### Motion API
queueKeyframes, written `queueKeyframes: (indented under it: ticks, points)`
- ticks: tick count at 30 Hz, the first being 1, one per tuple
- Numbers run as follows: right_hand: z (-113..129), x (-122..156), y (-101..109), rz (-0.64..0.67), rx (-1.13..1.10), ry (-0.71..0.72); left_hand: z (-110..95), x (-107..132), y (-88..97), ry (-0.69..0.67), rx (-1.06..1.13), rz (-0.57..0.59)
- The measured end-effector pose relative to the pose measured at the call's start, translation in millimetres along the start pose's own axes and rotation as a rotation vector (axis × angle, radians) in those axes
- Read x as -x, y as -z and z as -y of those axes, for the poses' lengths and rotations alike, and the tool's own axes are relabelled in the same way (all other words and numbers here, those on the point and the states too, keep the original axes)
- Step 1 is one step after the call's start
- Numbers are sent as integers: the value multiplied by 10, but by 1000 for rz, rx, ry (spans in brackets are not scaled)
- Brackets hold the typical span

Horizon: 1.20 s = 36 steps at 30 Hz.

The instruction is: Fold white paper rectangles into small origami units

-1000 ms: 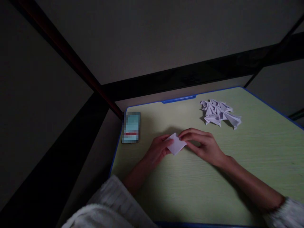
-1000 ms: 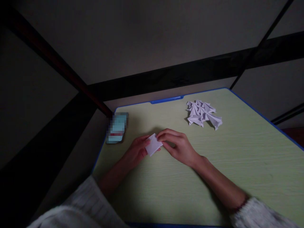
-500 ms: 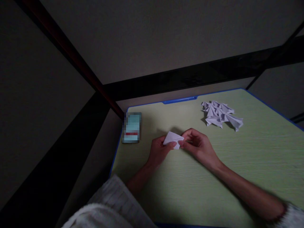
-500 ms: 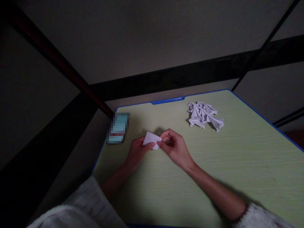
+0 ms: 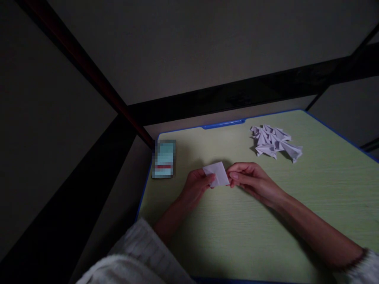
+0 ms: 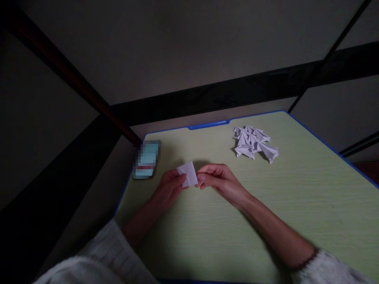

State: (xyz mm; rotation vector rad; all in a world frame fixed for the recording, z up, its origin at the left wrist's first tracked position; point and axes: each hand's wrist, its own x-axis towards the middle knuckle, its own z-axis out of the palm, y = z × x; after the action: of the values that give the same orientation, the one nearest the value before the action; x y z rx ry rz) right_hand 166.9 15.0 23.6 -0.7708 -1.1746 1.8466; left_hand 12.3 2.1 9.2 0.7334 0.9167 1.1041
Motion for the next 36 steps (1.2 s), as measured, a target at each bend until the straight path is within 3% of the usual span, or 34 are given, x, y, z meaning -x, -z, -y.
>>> queueKeyframes:
  ticks: [8, 12, 17, 20, 25, 30, 36]
  points:
    - [-17, -17, 45, -10, 137, 39, 13, 6, 13, 25, -39, 8]
    - [-13, 1, 32, -20, 256, 208, 16, 1, 8, 49, -47, -8]
    - [13, 29, 55, 56, 638, 401, 27, 4, 3, 77, -68, -13]
    - [7, 29, 98, 76, 745, 499, 25, 9, 7, 56, -110, -13]
    - [-28, 51, 171, 217, 892, 627, 15, 12, 16, 46, -159, 26]
    - [-41, 47, 171, 120, 821, 632, 3, 8, 28, 15, -269, 73]
    - [-63, -8, 76, -52, 647, 504, -3, 5, 45, -25, -346, 7]
